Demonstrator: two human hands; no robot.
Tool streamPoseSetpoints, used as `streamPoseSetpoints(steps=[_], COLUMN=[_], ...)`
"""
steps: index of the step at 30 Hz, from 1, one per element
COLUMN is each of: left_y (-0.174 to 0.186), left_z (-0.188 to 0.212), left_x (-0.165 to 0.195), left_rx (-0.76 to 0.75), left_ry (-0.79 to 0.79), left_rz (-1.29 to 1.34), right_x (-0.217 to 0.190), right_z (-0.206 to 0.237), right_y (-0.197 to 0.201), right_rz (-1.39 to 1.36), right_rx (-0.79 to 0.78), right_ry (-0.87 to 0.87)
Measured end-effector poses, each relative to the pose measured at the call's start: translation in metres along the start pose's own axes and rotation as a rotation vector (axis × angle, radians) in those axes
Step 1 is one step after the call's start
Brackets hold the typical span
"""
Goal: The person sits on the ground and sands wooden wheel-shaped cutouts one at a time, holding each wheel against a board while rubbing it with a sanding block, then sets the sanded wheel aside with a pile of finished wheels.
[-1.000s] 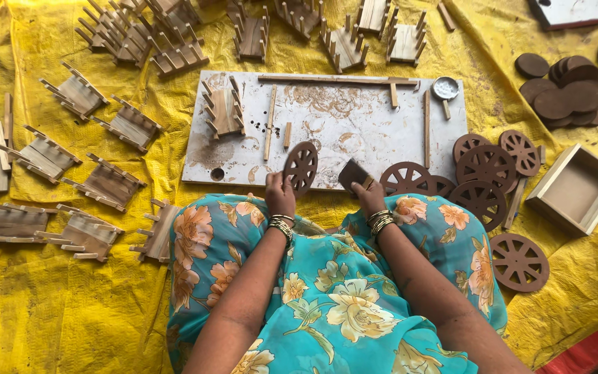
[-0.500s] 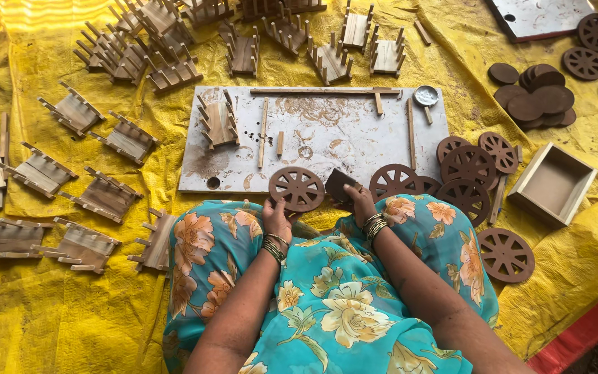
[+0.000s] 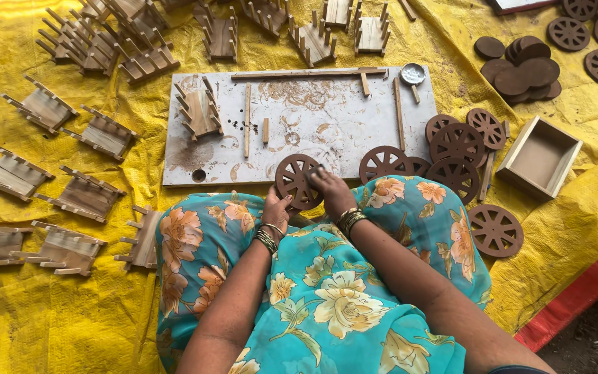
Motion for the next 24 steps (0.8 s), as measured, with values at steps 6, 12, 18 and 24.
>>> streamPoseSetpoints(steps=[6,12,18,24], left_y=[0.0,-0.012,-0.01,-0.009], left_z=[-0.008,-0.01,-0.014,-0.018], left_x=[0.002,-0.008,-0.003,-0.006], left_rx=[-0.013,-0.162,-0.148,-0.112], left_ry=[-0.02,0.026,-0.134,-0.14], left_rz=[0.008,0.006,-0.18,-0.414], right_x=[-0.021,-0.008,-0.022,-0.013], right_z=[-0.001,-0.008,-0.009,-0.016], right_y=[-0.005,0.003,0.008,0.001], right_rz=[-0.067,0.02,-0.054,0.073], right_rx=[-0.053,0.06,0.118,0.065], right_ry=[0.24,0.101,0.323,0.23])
Point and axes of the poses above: each hand's wrist, its own z-axis away from the middle knuckle, its own y-axis out of the back of the hand, x = y × z, the point moved 8 cm from there along -z, towards the middle knuckle, and after that the axes turned 3 degrees about -z, right-handed, at the moved point
